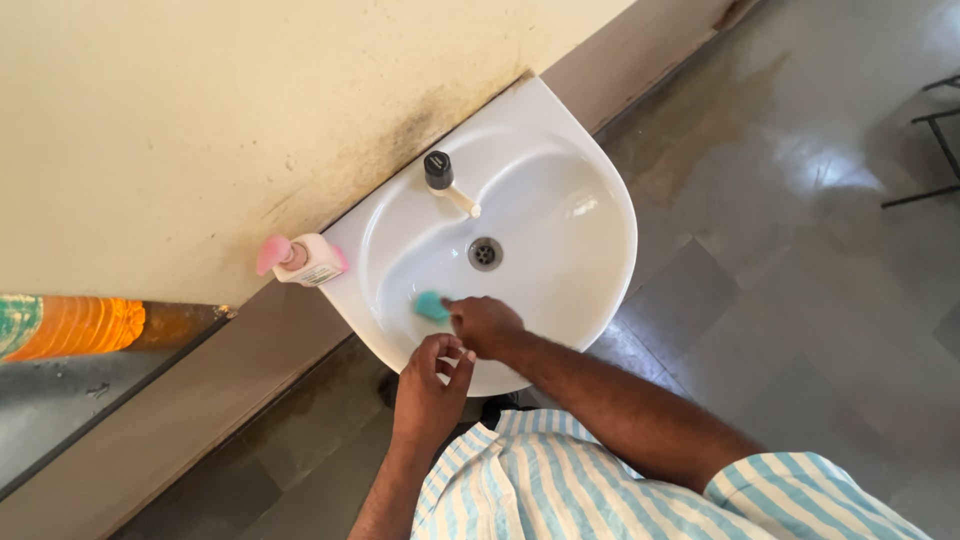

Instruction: The person scrubs the interior of a white bathroom sink with a small blue brush, repeatedly rinsing the brush under running water and continuing to clean the basin and drain area.

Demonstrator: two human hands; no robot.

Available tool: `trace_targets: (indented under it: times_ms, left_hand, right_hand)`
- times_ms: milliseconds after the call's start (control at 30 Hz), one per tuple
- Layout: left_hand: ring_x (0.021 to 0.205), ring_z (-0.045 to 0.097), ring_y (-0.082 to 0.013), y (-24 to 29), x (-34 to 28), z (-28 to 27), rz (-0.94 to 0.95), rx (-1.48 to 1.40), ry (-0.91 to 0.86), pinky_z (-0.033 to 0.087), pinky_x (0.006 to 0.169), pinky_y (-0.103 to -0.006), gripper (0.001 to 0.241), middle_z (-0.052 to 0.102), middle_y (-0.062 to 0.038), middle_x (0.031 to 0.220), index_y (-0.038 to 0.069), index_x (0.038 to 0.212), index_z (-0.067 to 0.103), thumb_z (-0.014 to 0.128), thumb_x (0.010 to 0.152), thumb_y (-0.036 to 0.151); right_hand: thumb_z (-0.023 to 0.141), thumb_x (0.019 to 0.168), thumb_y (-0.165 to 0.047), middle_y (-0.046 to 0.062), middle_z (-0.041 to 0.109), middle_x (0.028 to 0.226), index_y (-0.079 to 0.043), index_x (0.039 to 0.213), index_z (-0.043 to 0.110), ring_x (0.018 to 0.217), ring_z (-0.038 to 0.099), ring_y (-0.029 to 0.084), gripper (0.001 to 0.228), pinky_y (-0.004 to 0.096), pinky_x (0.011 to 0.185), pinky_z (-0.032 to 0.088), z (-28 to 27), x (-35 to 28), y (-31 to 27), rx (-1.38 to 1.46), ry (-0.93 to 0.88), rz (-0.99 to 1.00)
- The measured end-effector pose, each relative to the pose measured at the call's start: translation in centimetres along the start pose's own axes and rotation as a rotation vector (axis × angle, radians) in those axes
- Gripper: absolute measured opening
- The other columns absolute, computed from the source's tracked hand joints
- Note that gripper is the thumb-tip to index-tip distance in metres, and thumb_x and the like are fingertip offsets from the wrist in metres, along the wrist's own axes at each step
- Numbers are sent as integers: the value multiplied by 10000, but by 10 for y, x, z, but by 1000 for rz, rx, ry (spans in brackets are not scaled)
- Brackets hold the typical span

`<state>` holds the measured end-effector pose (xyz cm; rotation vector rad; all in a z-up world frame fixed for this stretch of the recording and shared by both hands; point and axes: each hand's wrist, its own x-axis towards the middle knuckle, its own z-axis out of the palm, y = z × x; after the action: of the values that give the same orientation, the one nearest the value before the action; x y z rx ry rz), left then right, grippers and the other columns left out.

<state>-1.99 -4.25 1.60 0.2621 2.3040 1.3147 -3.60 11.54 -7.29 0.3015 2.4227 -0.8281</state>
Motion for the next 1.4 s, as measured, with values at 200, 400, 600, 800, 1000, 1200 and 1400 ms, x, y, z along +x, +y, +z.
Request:
trace_targets:
  times_ms: [200, 400, 600, 800, 1000, 1200, 1400]
  left_hand:
    - [767, 701, -187, 6, 7, -17, -61, 61, -58, 575, 677, -351, 277, 744, -58, 977, 84, 1089, 660, 713, 887, 265]
    - [772, 680, -194, -3, 24, -41, 28, 234, -156, 572, 708, -363, 320, 719, -52, 1023, 99, 1130, 642, 726, 883, 284]
    - [747, 659, -202, -14, 41, -71, 207, 274, -172, 559, 695, -380, 330, 710, -50, 981, 100, 1174, 603, 705, 902, 256]
    - [750, 663, -217, -44, 55, -94, 400, 357, -184, 541, 671, -401, 271, 700, -50, 931, 76, 1123, 569, 691, 928, 219]
    - [712, 673, -230, -50, 58, -115, 374, 371, -268, 544, 652, -397, 295, 707, -60, 929, 82, 1125, 572, 708, 908, 229]
    - [723, 697, -240, -50, 62, -133, 357, 356, -351, 551, 656, -400, 307, 706, -65, 939, 79, 1139, 571, 701, 896, 216]
    - [847, 719, -258, -55, 65, -144, 469, 390, -284, 553, 713, -419, 266, 714, -62, 874, 74, 1080, 574, 711, 885, 192]
  right_hand:
    - [612, 908, -164, 41, 661, 1326, -277, 1382, 624, 1276, 590, 276, 488, 443, 1069, 474, -35, -46, 54, -219, -41, 118]
    - [499, 958, -123, 160, 764, 1055, -184, 1454, 587, 969, 738, 351, 507, 502, 833, 590, -61, -54, 106, -345, 279, 414]
    - [492, 951, -138, 163, 726, 1151, -200, 1465, 551, 1079, 691, 340, 521, 491, 962, 534, 21, -32, -33, 78, 160, 261]
    - [478, 1018, -257, 124, 743, 1107, -317, 1439, 580, 1016, 695, 361, 437, 503, 916, 541, 4, -6, -62, 160, 327, 285]
    - [467, 1009, -246, 189, 745, 1041, -296, 1460, 551, 950, 725, 369, 461, 499, 914, 547, 30, 6, -48, 364, 394, 477]
    - [537, 1010, -234, 198, 748, 1013, -191, 1372, 674, 861, 723, 351, 389, 452, 764, 589, 63, 99, -48, 793, 920, 505]
    - [513, 993, -228, 77, 649, 829, -209, 1355, 639, 535, 517, 213, 384, 400, 465, 406, 23, 157, 19, 1481, 993, 729]
